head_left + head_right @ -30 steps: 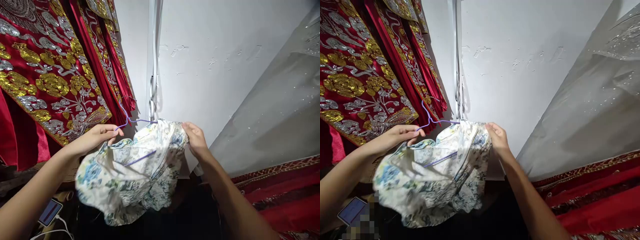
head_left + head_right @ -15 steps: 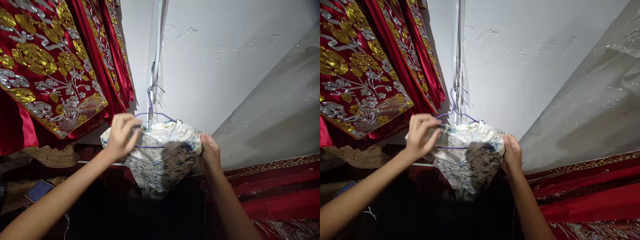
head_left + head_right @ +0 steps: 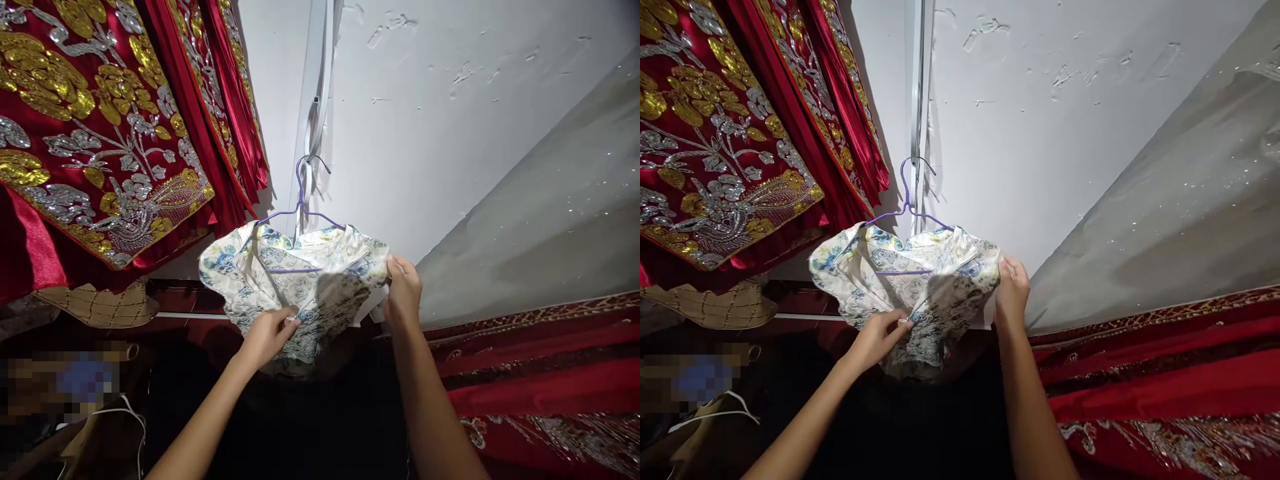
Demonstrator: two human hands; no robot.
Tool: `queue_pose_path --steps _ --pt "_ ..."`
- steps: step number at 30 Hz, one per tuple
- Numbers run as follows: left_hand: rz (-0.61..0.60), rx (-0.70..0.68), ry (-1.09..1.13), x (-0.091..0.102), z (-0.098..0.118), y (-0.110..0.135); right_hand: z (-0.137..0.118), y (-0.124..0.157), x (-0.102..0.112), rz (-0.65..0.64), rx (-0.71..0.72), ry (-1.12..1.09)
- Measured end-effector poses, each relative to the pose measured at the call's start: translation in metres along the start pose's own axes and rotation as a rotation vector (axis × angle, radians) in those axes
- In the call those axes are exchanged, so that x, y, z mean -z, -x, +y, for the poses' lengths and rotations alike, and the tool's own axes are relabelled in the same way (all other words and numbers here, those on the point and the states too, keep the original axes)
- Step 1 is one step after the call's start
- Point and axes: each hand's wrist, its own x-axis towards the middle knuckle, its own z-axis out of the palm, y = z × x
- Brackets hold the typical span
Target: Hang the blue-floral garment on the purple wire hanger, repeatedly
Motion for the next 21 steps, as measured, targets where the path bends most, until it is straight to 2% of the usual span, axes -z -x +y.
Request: queue_pose_path --steps 2,4,5,8,10,11,13,17,21 --pt "0.037 -0.009 0.066 -0.004 0.001 0.008 0.015 0.016 0.002 0.158 0.113 0.109" --pt "0.097 -0.002 0.123 -0.008 0.003 0.016 0.035 0.051 0.002 0.189 0.132 0.134" --pt "0.127 0.007 0.146 -0.01 0.004 0.02 0.047 0.076 0.0 0.113 0.07 0.113" --pt "0.166 0.014 0.207 -0.011 0.009 0.028 0.078 0.153 -0.01 -0.276 -0.105 0.093" --pt "0.166 0.0 0.248 -0.01 0.013 0.031 0.089 0.191 -0.021 -0.44 -0.134 0.078" --pt "0.17 -0.006 0.265 -0.009 0.015 0.032 0.091 0.202 -0.026 -0.481 -0.125 0.082" --pt "0.2 -0.015 0.284 -0.007 0.018 0.034 0.09 0.209 -0.033 -0.502 -0.078 0.112" --pt "0.272 -0.056 0.298 -0.005 0.018 0.035 0.081 0.199 -0.033 -0.481 0.016 0.163" --pt "0.314 -0.082 0.373 -0.007 0.016 0.035 0.075 0.199 -0.027 -0.456 0.011 0.168"
